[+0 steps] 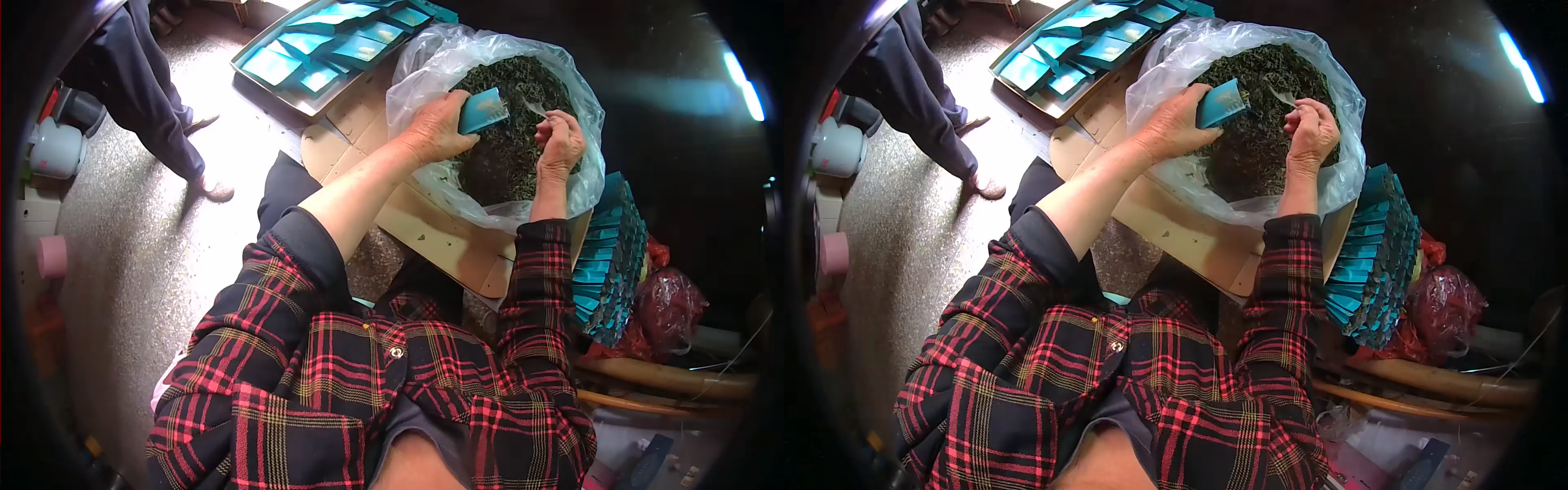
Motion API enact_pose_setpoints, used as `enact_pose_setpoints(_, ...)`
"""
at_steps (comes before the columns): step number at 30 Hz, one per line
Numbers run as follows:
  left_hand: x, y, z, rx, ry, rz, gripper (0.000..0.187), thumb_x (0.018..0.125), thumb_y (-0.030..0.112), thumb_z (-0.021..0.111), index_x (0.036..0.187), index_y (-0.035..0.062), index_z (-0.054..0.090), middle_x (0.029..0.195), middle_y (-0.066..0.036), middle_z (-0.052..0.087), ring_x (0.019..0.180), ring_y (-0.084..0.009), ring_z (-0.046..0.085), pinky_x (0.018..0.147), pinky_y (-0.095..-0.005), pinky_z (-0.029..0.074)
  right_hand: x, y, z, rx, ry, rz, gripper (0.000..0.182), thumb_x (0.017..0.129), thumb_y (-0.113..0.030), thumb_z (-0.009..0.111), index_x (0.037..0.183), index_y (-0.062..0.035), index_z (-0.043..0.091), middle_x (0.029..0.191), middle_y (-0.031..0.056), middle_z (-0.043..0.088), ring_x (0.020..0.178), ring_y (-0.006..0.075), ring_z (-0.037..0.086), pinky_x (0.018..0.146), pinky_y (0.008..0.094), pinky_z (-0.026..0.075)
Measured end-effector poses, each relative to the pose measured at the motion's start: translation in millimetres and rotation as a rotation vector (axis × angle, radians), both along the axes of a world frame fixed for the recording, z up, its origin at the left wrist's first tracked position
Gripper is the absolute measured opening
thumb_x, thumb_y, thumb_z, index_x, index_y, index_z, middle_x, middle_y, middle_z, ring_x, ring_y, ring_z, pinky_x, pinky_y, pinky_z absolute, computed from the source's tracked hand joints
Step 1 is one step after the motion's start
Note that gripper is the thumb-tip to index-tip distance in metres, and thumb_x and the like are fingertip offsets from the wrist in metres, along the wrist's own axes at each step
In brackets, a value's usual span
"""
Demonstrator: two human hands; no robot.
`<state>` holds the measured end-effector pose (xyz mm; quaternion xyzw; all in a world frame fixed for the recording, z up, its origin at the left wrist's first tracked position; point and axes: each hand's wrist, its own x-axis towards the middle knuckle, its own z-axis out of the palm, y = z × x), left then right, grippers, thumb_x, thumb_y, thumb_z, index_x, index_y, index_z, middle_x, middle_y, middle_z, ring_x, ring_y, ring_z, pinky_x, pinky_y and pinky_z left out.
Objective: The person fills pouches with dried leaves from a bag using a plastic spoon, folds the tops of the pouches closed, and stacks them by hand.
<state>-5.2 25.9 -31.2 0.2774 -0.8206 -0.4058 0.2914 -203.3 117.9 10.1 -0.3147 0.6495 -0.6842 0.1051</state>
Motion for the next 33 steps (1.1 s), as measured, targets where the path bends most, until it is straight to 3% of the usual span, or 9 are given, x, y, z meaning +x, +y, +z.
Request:
enact_pose_setpoints(6, 0.1, 0.2, 0.5, 0.010, -0.021, -0.001, 0.067, 0.069, 0.025, 0.075, 0.124, 0.0036, 0.045, 0.110, -0.022, 0.059, 0.104, -0.0364, 0.058, 0.090, -0.0419, 0.047, 13.9, 16.9, 24.9, -0.036, -0.021, 0.134, 0.014, 0.081, -0.005, 0.052, 0.082, 0.0002, 0.065, 0.062, 0.0033, 0.059, 0.046, 0.0082, 0.049, 0.043, 0.0194, 0.038)
enact_pose_setpoints(10, -0.1, 0.8, 1.3, 0.025, -0.045, 0.005, 0.066, 0.069, 0.025, 0.075, 0.124, 0.0036, 0.045, 0.110, -0.022, 0.059, 0.104, -0.0364, 0.058, 0.090, -0.0418, 0.047, 30.2, 18.0, 39.4, 0.019, 0.137, 0.343, 0.014, 0.079, 0.000, 0.050, 0.077, -0.0011, 0.064, 0.061, 0.0023, 0.059, 0.051, 0.0078, 0.052, 0.047, 0.0188, 0.039)
enact_pose_setpoints(13, 1.1, 0.3, 2.4, 0.042, -0.055, 0.008, 0.066, 0.069, 0.024, 0.075, 0.124, 0.0036, 0.045, 0.110, -0.022, 0.059, 0.104, -0.0365, 0.058, 0.090, -0.0416, 0.047, 45.4, 13.1, 44.3, 0.203, 0.628, 0.360, 0.012, 0.078, 0.000, 0.050, 0.075, -0.0019, 0.062, 0.061, 0.0040, 0.059, 0.051, 0.0112, 0.053, 0.048, 0.0233, 0.041)
enact_pose_setpoints(17, 0.7, -1.4, 2.8, 0.061, -0.016, -0.005, 0.065, 0.069, 0.023, 0.075, 0.124, 0.0037, 0.046, 0.110, -0.022, 0.059, 0.103, -0.0367, 0.059, 0.089, -0.0414, 0.047, 63.7, 10.3, 64.6, 0.239, 0.926, 0.399, 0.008, 0.077, -0.001, 0.052, 0.076, -0.0031, 0.060, 0.065, 0.0083, 0.059, 0.054, 0.0188, 0.057, 0.052, 0.0285, 0.045)
enact_pose_setpoints(22, 0.8, -0.2, 2.3, 0.049, -0.004, 0.002, 0.065, 0.069, 0.023, 0.075, 0.123, 0.0033, 0.046, 0.109, -0.023, 0.060, 0.102, -0.0367, 0.059, 0.088, -0.0413, 0.048, 66.3, 12.5, 71.2, 0.183, 0.980, 0.302, 0.007, 0.076, -0.002, 0.055, 0.076, -0.0038, 0.061, 0.068, 0.0117, 0.059, 0.058, 0.0258, 0.059, 0.056, 0.0311, 0.048)
enact_pose_setpoints(25, 1.4, 0.7, 5.0, 0.045, -0.009, 0.000, 0.065, 0.069, 0.024, 0.075, 0.123, 0.0031, 0.046, 0.108, -0.023, 0.060, 0.102, -0.0367, 0.059, 0.088, -0.0414, 0.048, 70.3, 11.7, 65.6, 0.203, 1.186, 0.369, 0.006, 0.077, -0.003, 0.056, 0.077, -0.0041, 0.061, 0.069, 0.0116, 0.060, 0.060, 0.0262, 0.061, 0.056, 0.0313, 0.048)
enact_pose_setpoints(30, 1.9, 0.8, 4.9, 0.054, -0.003, 0.008, 0.064, 0.070, 0.024, 0.074, 0.123, 0.0030, 0.046, 0.109, -0.023, 0.060, 0.102, -0.0371, 0.059, 0.089, -0.0414, 0.048, 68.4, 16.7, 62.5, 0.081, 1.180, 0.186, 0.004, 0.079, -0.005, 0.057, 0.079, -0.0044, 0.062, 0.071, 0.0122, 0.062, 0.062, 0.0272, 0.063, 0.057, 0.0330, 0.049)
enact_pose_setpoints(33, 1.6, 0.6, 4.0, 0.053, 0.005, 0.002, 0.063, 0.070, 0.025, 0.074, 0.123, 0.0033, 0.046, 0.109, -0.024, 0.059, 0.102, -0.0378, 0.059, 0.089, -0.0416, 0.048, 61.1, 28.9, 41.5, 0.262, 0.806, -0.085, 0.006, 0.081, -0.008, 0.058, 0.082, -0.0053, 0.063, 0.073, 0.0131, 0.063, 0.062, 0.0289, 0.063, 0.057, 0.0350, 0.050)
